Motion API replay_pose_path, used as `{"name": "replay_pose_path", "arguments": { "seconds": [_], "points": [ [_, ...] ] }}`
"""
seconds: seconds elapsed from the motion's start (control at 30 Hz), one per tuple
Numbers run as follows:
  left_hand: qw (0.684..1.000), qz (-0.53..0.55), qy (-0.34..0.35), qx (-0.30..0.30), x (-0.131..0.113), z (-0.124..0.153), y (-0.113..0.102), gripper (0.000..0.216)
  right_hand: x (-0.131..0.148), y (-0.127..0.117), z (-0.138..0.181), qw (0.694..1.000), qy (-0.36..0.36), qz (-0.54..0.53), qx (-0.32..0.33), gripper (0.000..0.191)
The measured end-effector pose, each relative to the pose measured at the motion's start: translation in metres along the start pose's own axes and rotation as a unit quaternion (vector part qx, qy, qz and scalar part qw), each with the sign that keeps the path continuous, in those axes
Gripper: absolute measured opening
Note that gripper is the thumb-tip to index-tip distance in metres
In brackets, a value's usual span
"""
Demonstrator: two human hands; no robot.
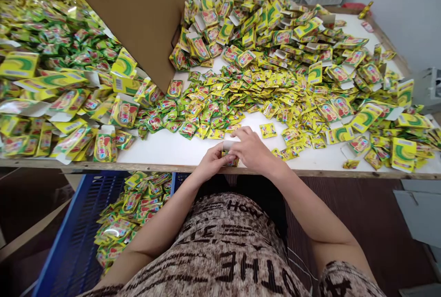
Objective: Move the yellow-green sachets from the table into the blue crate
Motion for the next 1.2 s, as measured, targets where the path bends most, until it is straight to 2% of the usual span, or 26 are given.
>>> {"name": "replay_pose_path", "arguments": {
  "seconds": [0.07, 0.13, 0.17, 0.23, 0.3, 0.37, 0.4, 0.43, 0.5, 0.57, 0.6, 0.63, 0.7, 0.8, 0.87, 0.97, 1.07, 1.2],
  "points": [
    [1.0, -0.011, 0.002, -0.002, -0.001, 0.002, -0.001, 0.036, -0.006, 0.007, 0.009, 0.997, 0.003, -0.07, -0.027, 0.018],
    [1.0, -0.002, 0.001, -0.007, -0.003, 0.004, -0.003, 0.037, -0.018, 0.009, 0.022, 0.975, 0.06, -0.186, -0.103, 0.016],
    [1.0, 0.016, -0.005, -0.014, -0.004, 0.005, -0.003, 0.038, -0.026, 0.012, 0.029, 0.95, 0.106, -0.257, -0.146, 0.014],
    [0.996, 0.077, -0.032, -0.026, -0.004, 0.007, -0.004, 0.039, -0.039, 0.028, 0.04, 0.871, 0.194, -0.407, -0.194, 0.017],
    [0.988, 0.136, -0.069, -0.025, -0.005, 0.007, -0.002, 0.033, -0.041, 0.049, 0.04, 0.791, 0.247, -0.53, -0.181, 0.03],
    [0.982, 0.159, -0.097, -0.019, -0.007, 0.006, 0.001, 0.028, -0.037, 0.064, 0.033, 0.747, 0.271, -0.589, -0.145, 0.033],
    [0.982, 0.16, -0.099, -0.025, -0.009, 0.006, 0.001, 0.025, -0.036, 0.066, 0.029, 0.744, 0.277, -0.591, -0.141, 0.03],
    [0.983, 0.156, -0.092, -0.041, -0.011, 0.006, -0.001, 0.024, -0.036, 0.064, 0.026, 0.755, 0.277, -0.574, -0.152, 0.025],
    [0.984, 0.135, -0.055, -0.097, -0.016, 0.006, -0.008, 0.025, -0.036, 0.051, 0.022, 0.803, 0.256, -0.502, -0.194, 0.017],
    [0.983, 0.086, -0.008, -0.163, -0.019, 0.01, -0.017, 0.028, -0.033, 0.039, 0.019, 0.848, 0.218, -0.429, -0.223, 0.017],
    [0.981, 0.056, 0.01, -0.187, -0.02, 0.011, -0.02, 0.029, -0.032, 0.037, 0.018, 0.861, 0.204, -0.41, -0.222, 0.019],
    [0.979, 0.029, 0.022, -0.202, -0.02, 0.012, -0.021, 0.029, -0.032, 0.037, 0.017, 0.865, 0.199, -0.405, -0.217, 0.02],
    [0.976, -0.002, 0.035, -0.216, -0.018, 0.013, -0.023, 0.028, -0.037, 0.042, 0.018, 0.855, 0.211, -0.424, -0.21, 0.025],
    [0.975, -0.006, 0.04, -0.217, -0.015, 0.009, -0.024, 0.031, -0.044, 0.048, 0.02, 0.837, 0.234, -0.447, -0.21, 0.031],
    [0.978, -0.024, 0.046, -0.201, -0.017, 0.006, -0.023, 0.028, -0.045, 0.049, 0.021, 0.843, 0.228, -0.436, -0.216, 0.029],
    [0.975, -0.106, 0.095, -0.171, -0.029, 0.004, -0.021, 0.019, -0.042, 0.045, 0.024, 0.86, 0.201, -0.405, -0.237, 0.024],
    [0.952, -0.204, 0.175, -0.145, -0.045, 0.01, -0.019, 0.012, -0.037, 0.042, 0.031, 0.876, 0.163, -0.378, -0.249, 0.017],
    [0.939, -0.263, 0.205, -0.09, -0.046, 0.019, -0.016, 0.014, -0.02, 0.041, 0.044, 0.926, 0.109, -0.256, -0.254, 0.018]
  ]
}}
Point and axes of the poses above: each hand's wrist, its own z-axis away from the middle knuckle, its own y-axis out of the palm, x = y × z, the point moved 7 cm from there along -z, towards the middle knuckle, and after that the axes turned 5 degrees about x, right-handed, at the moved point
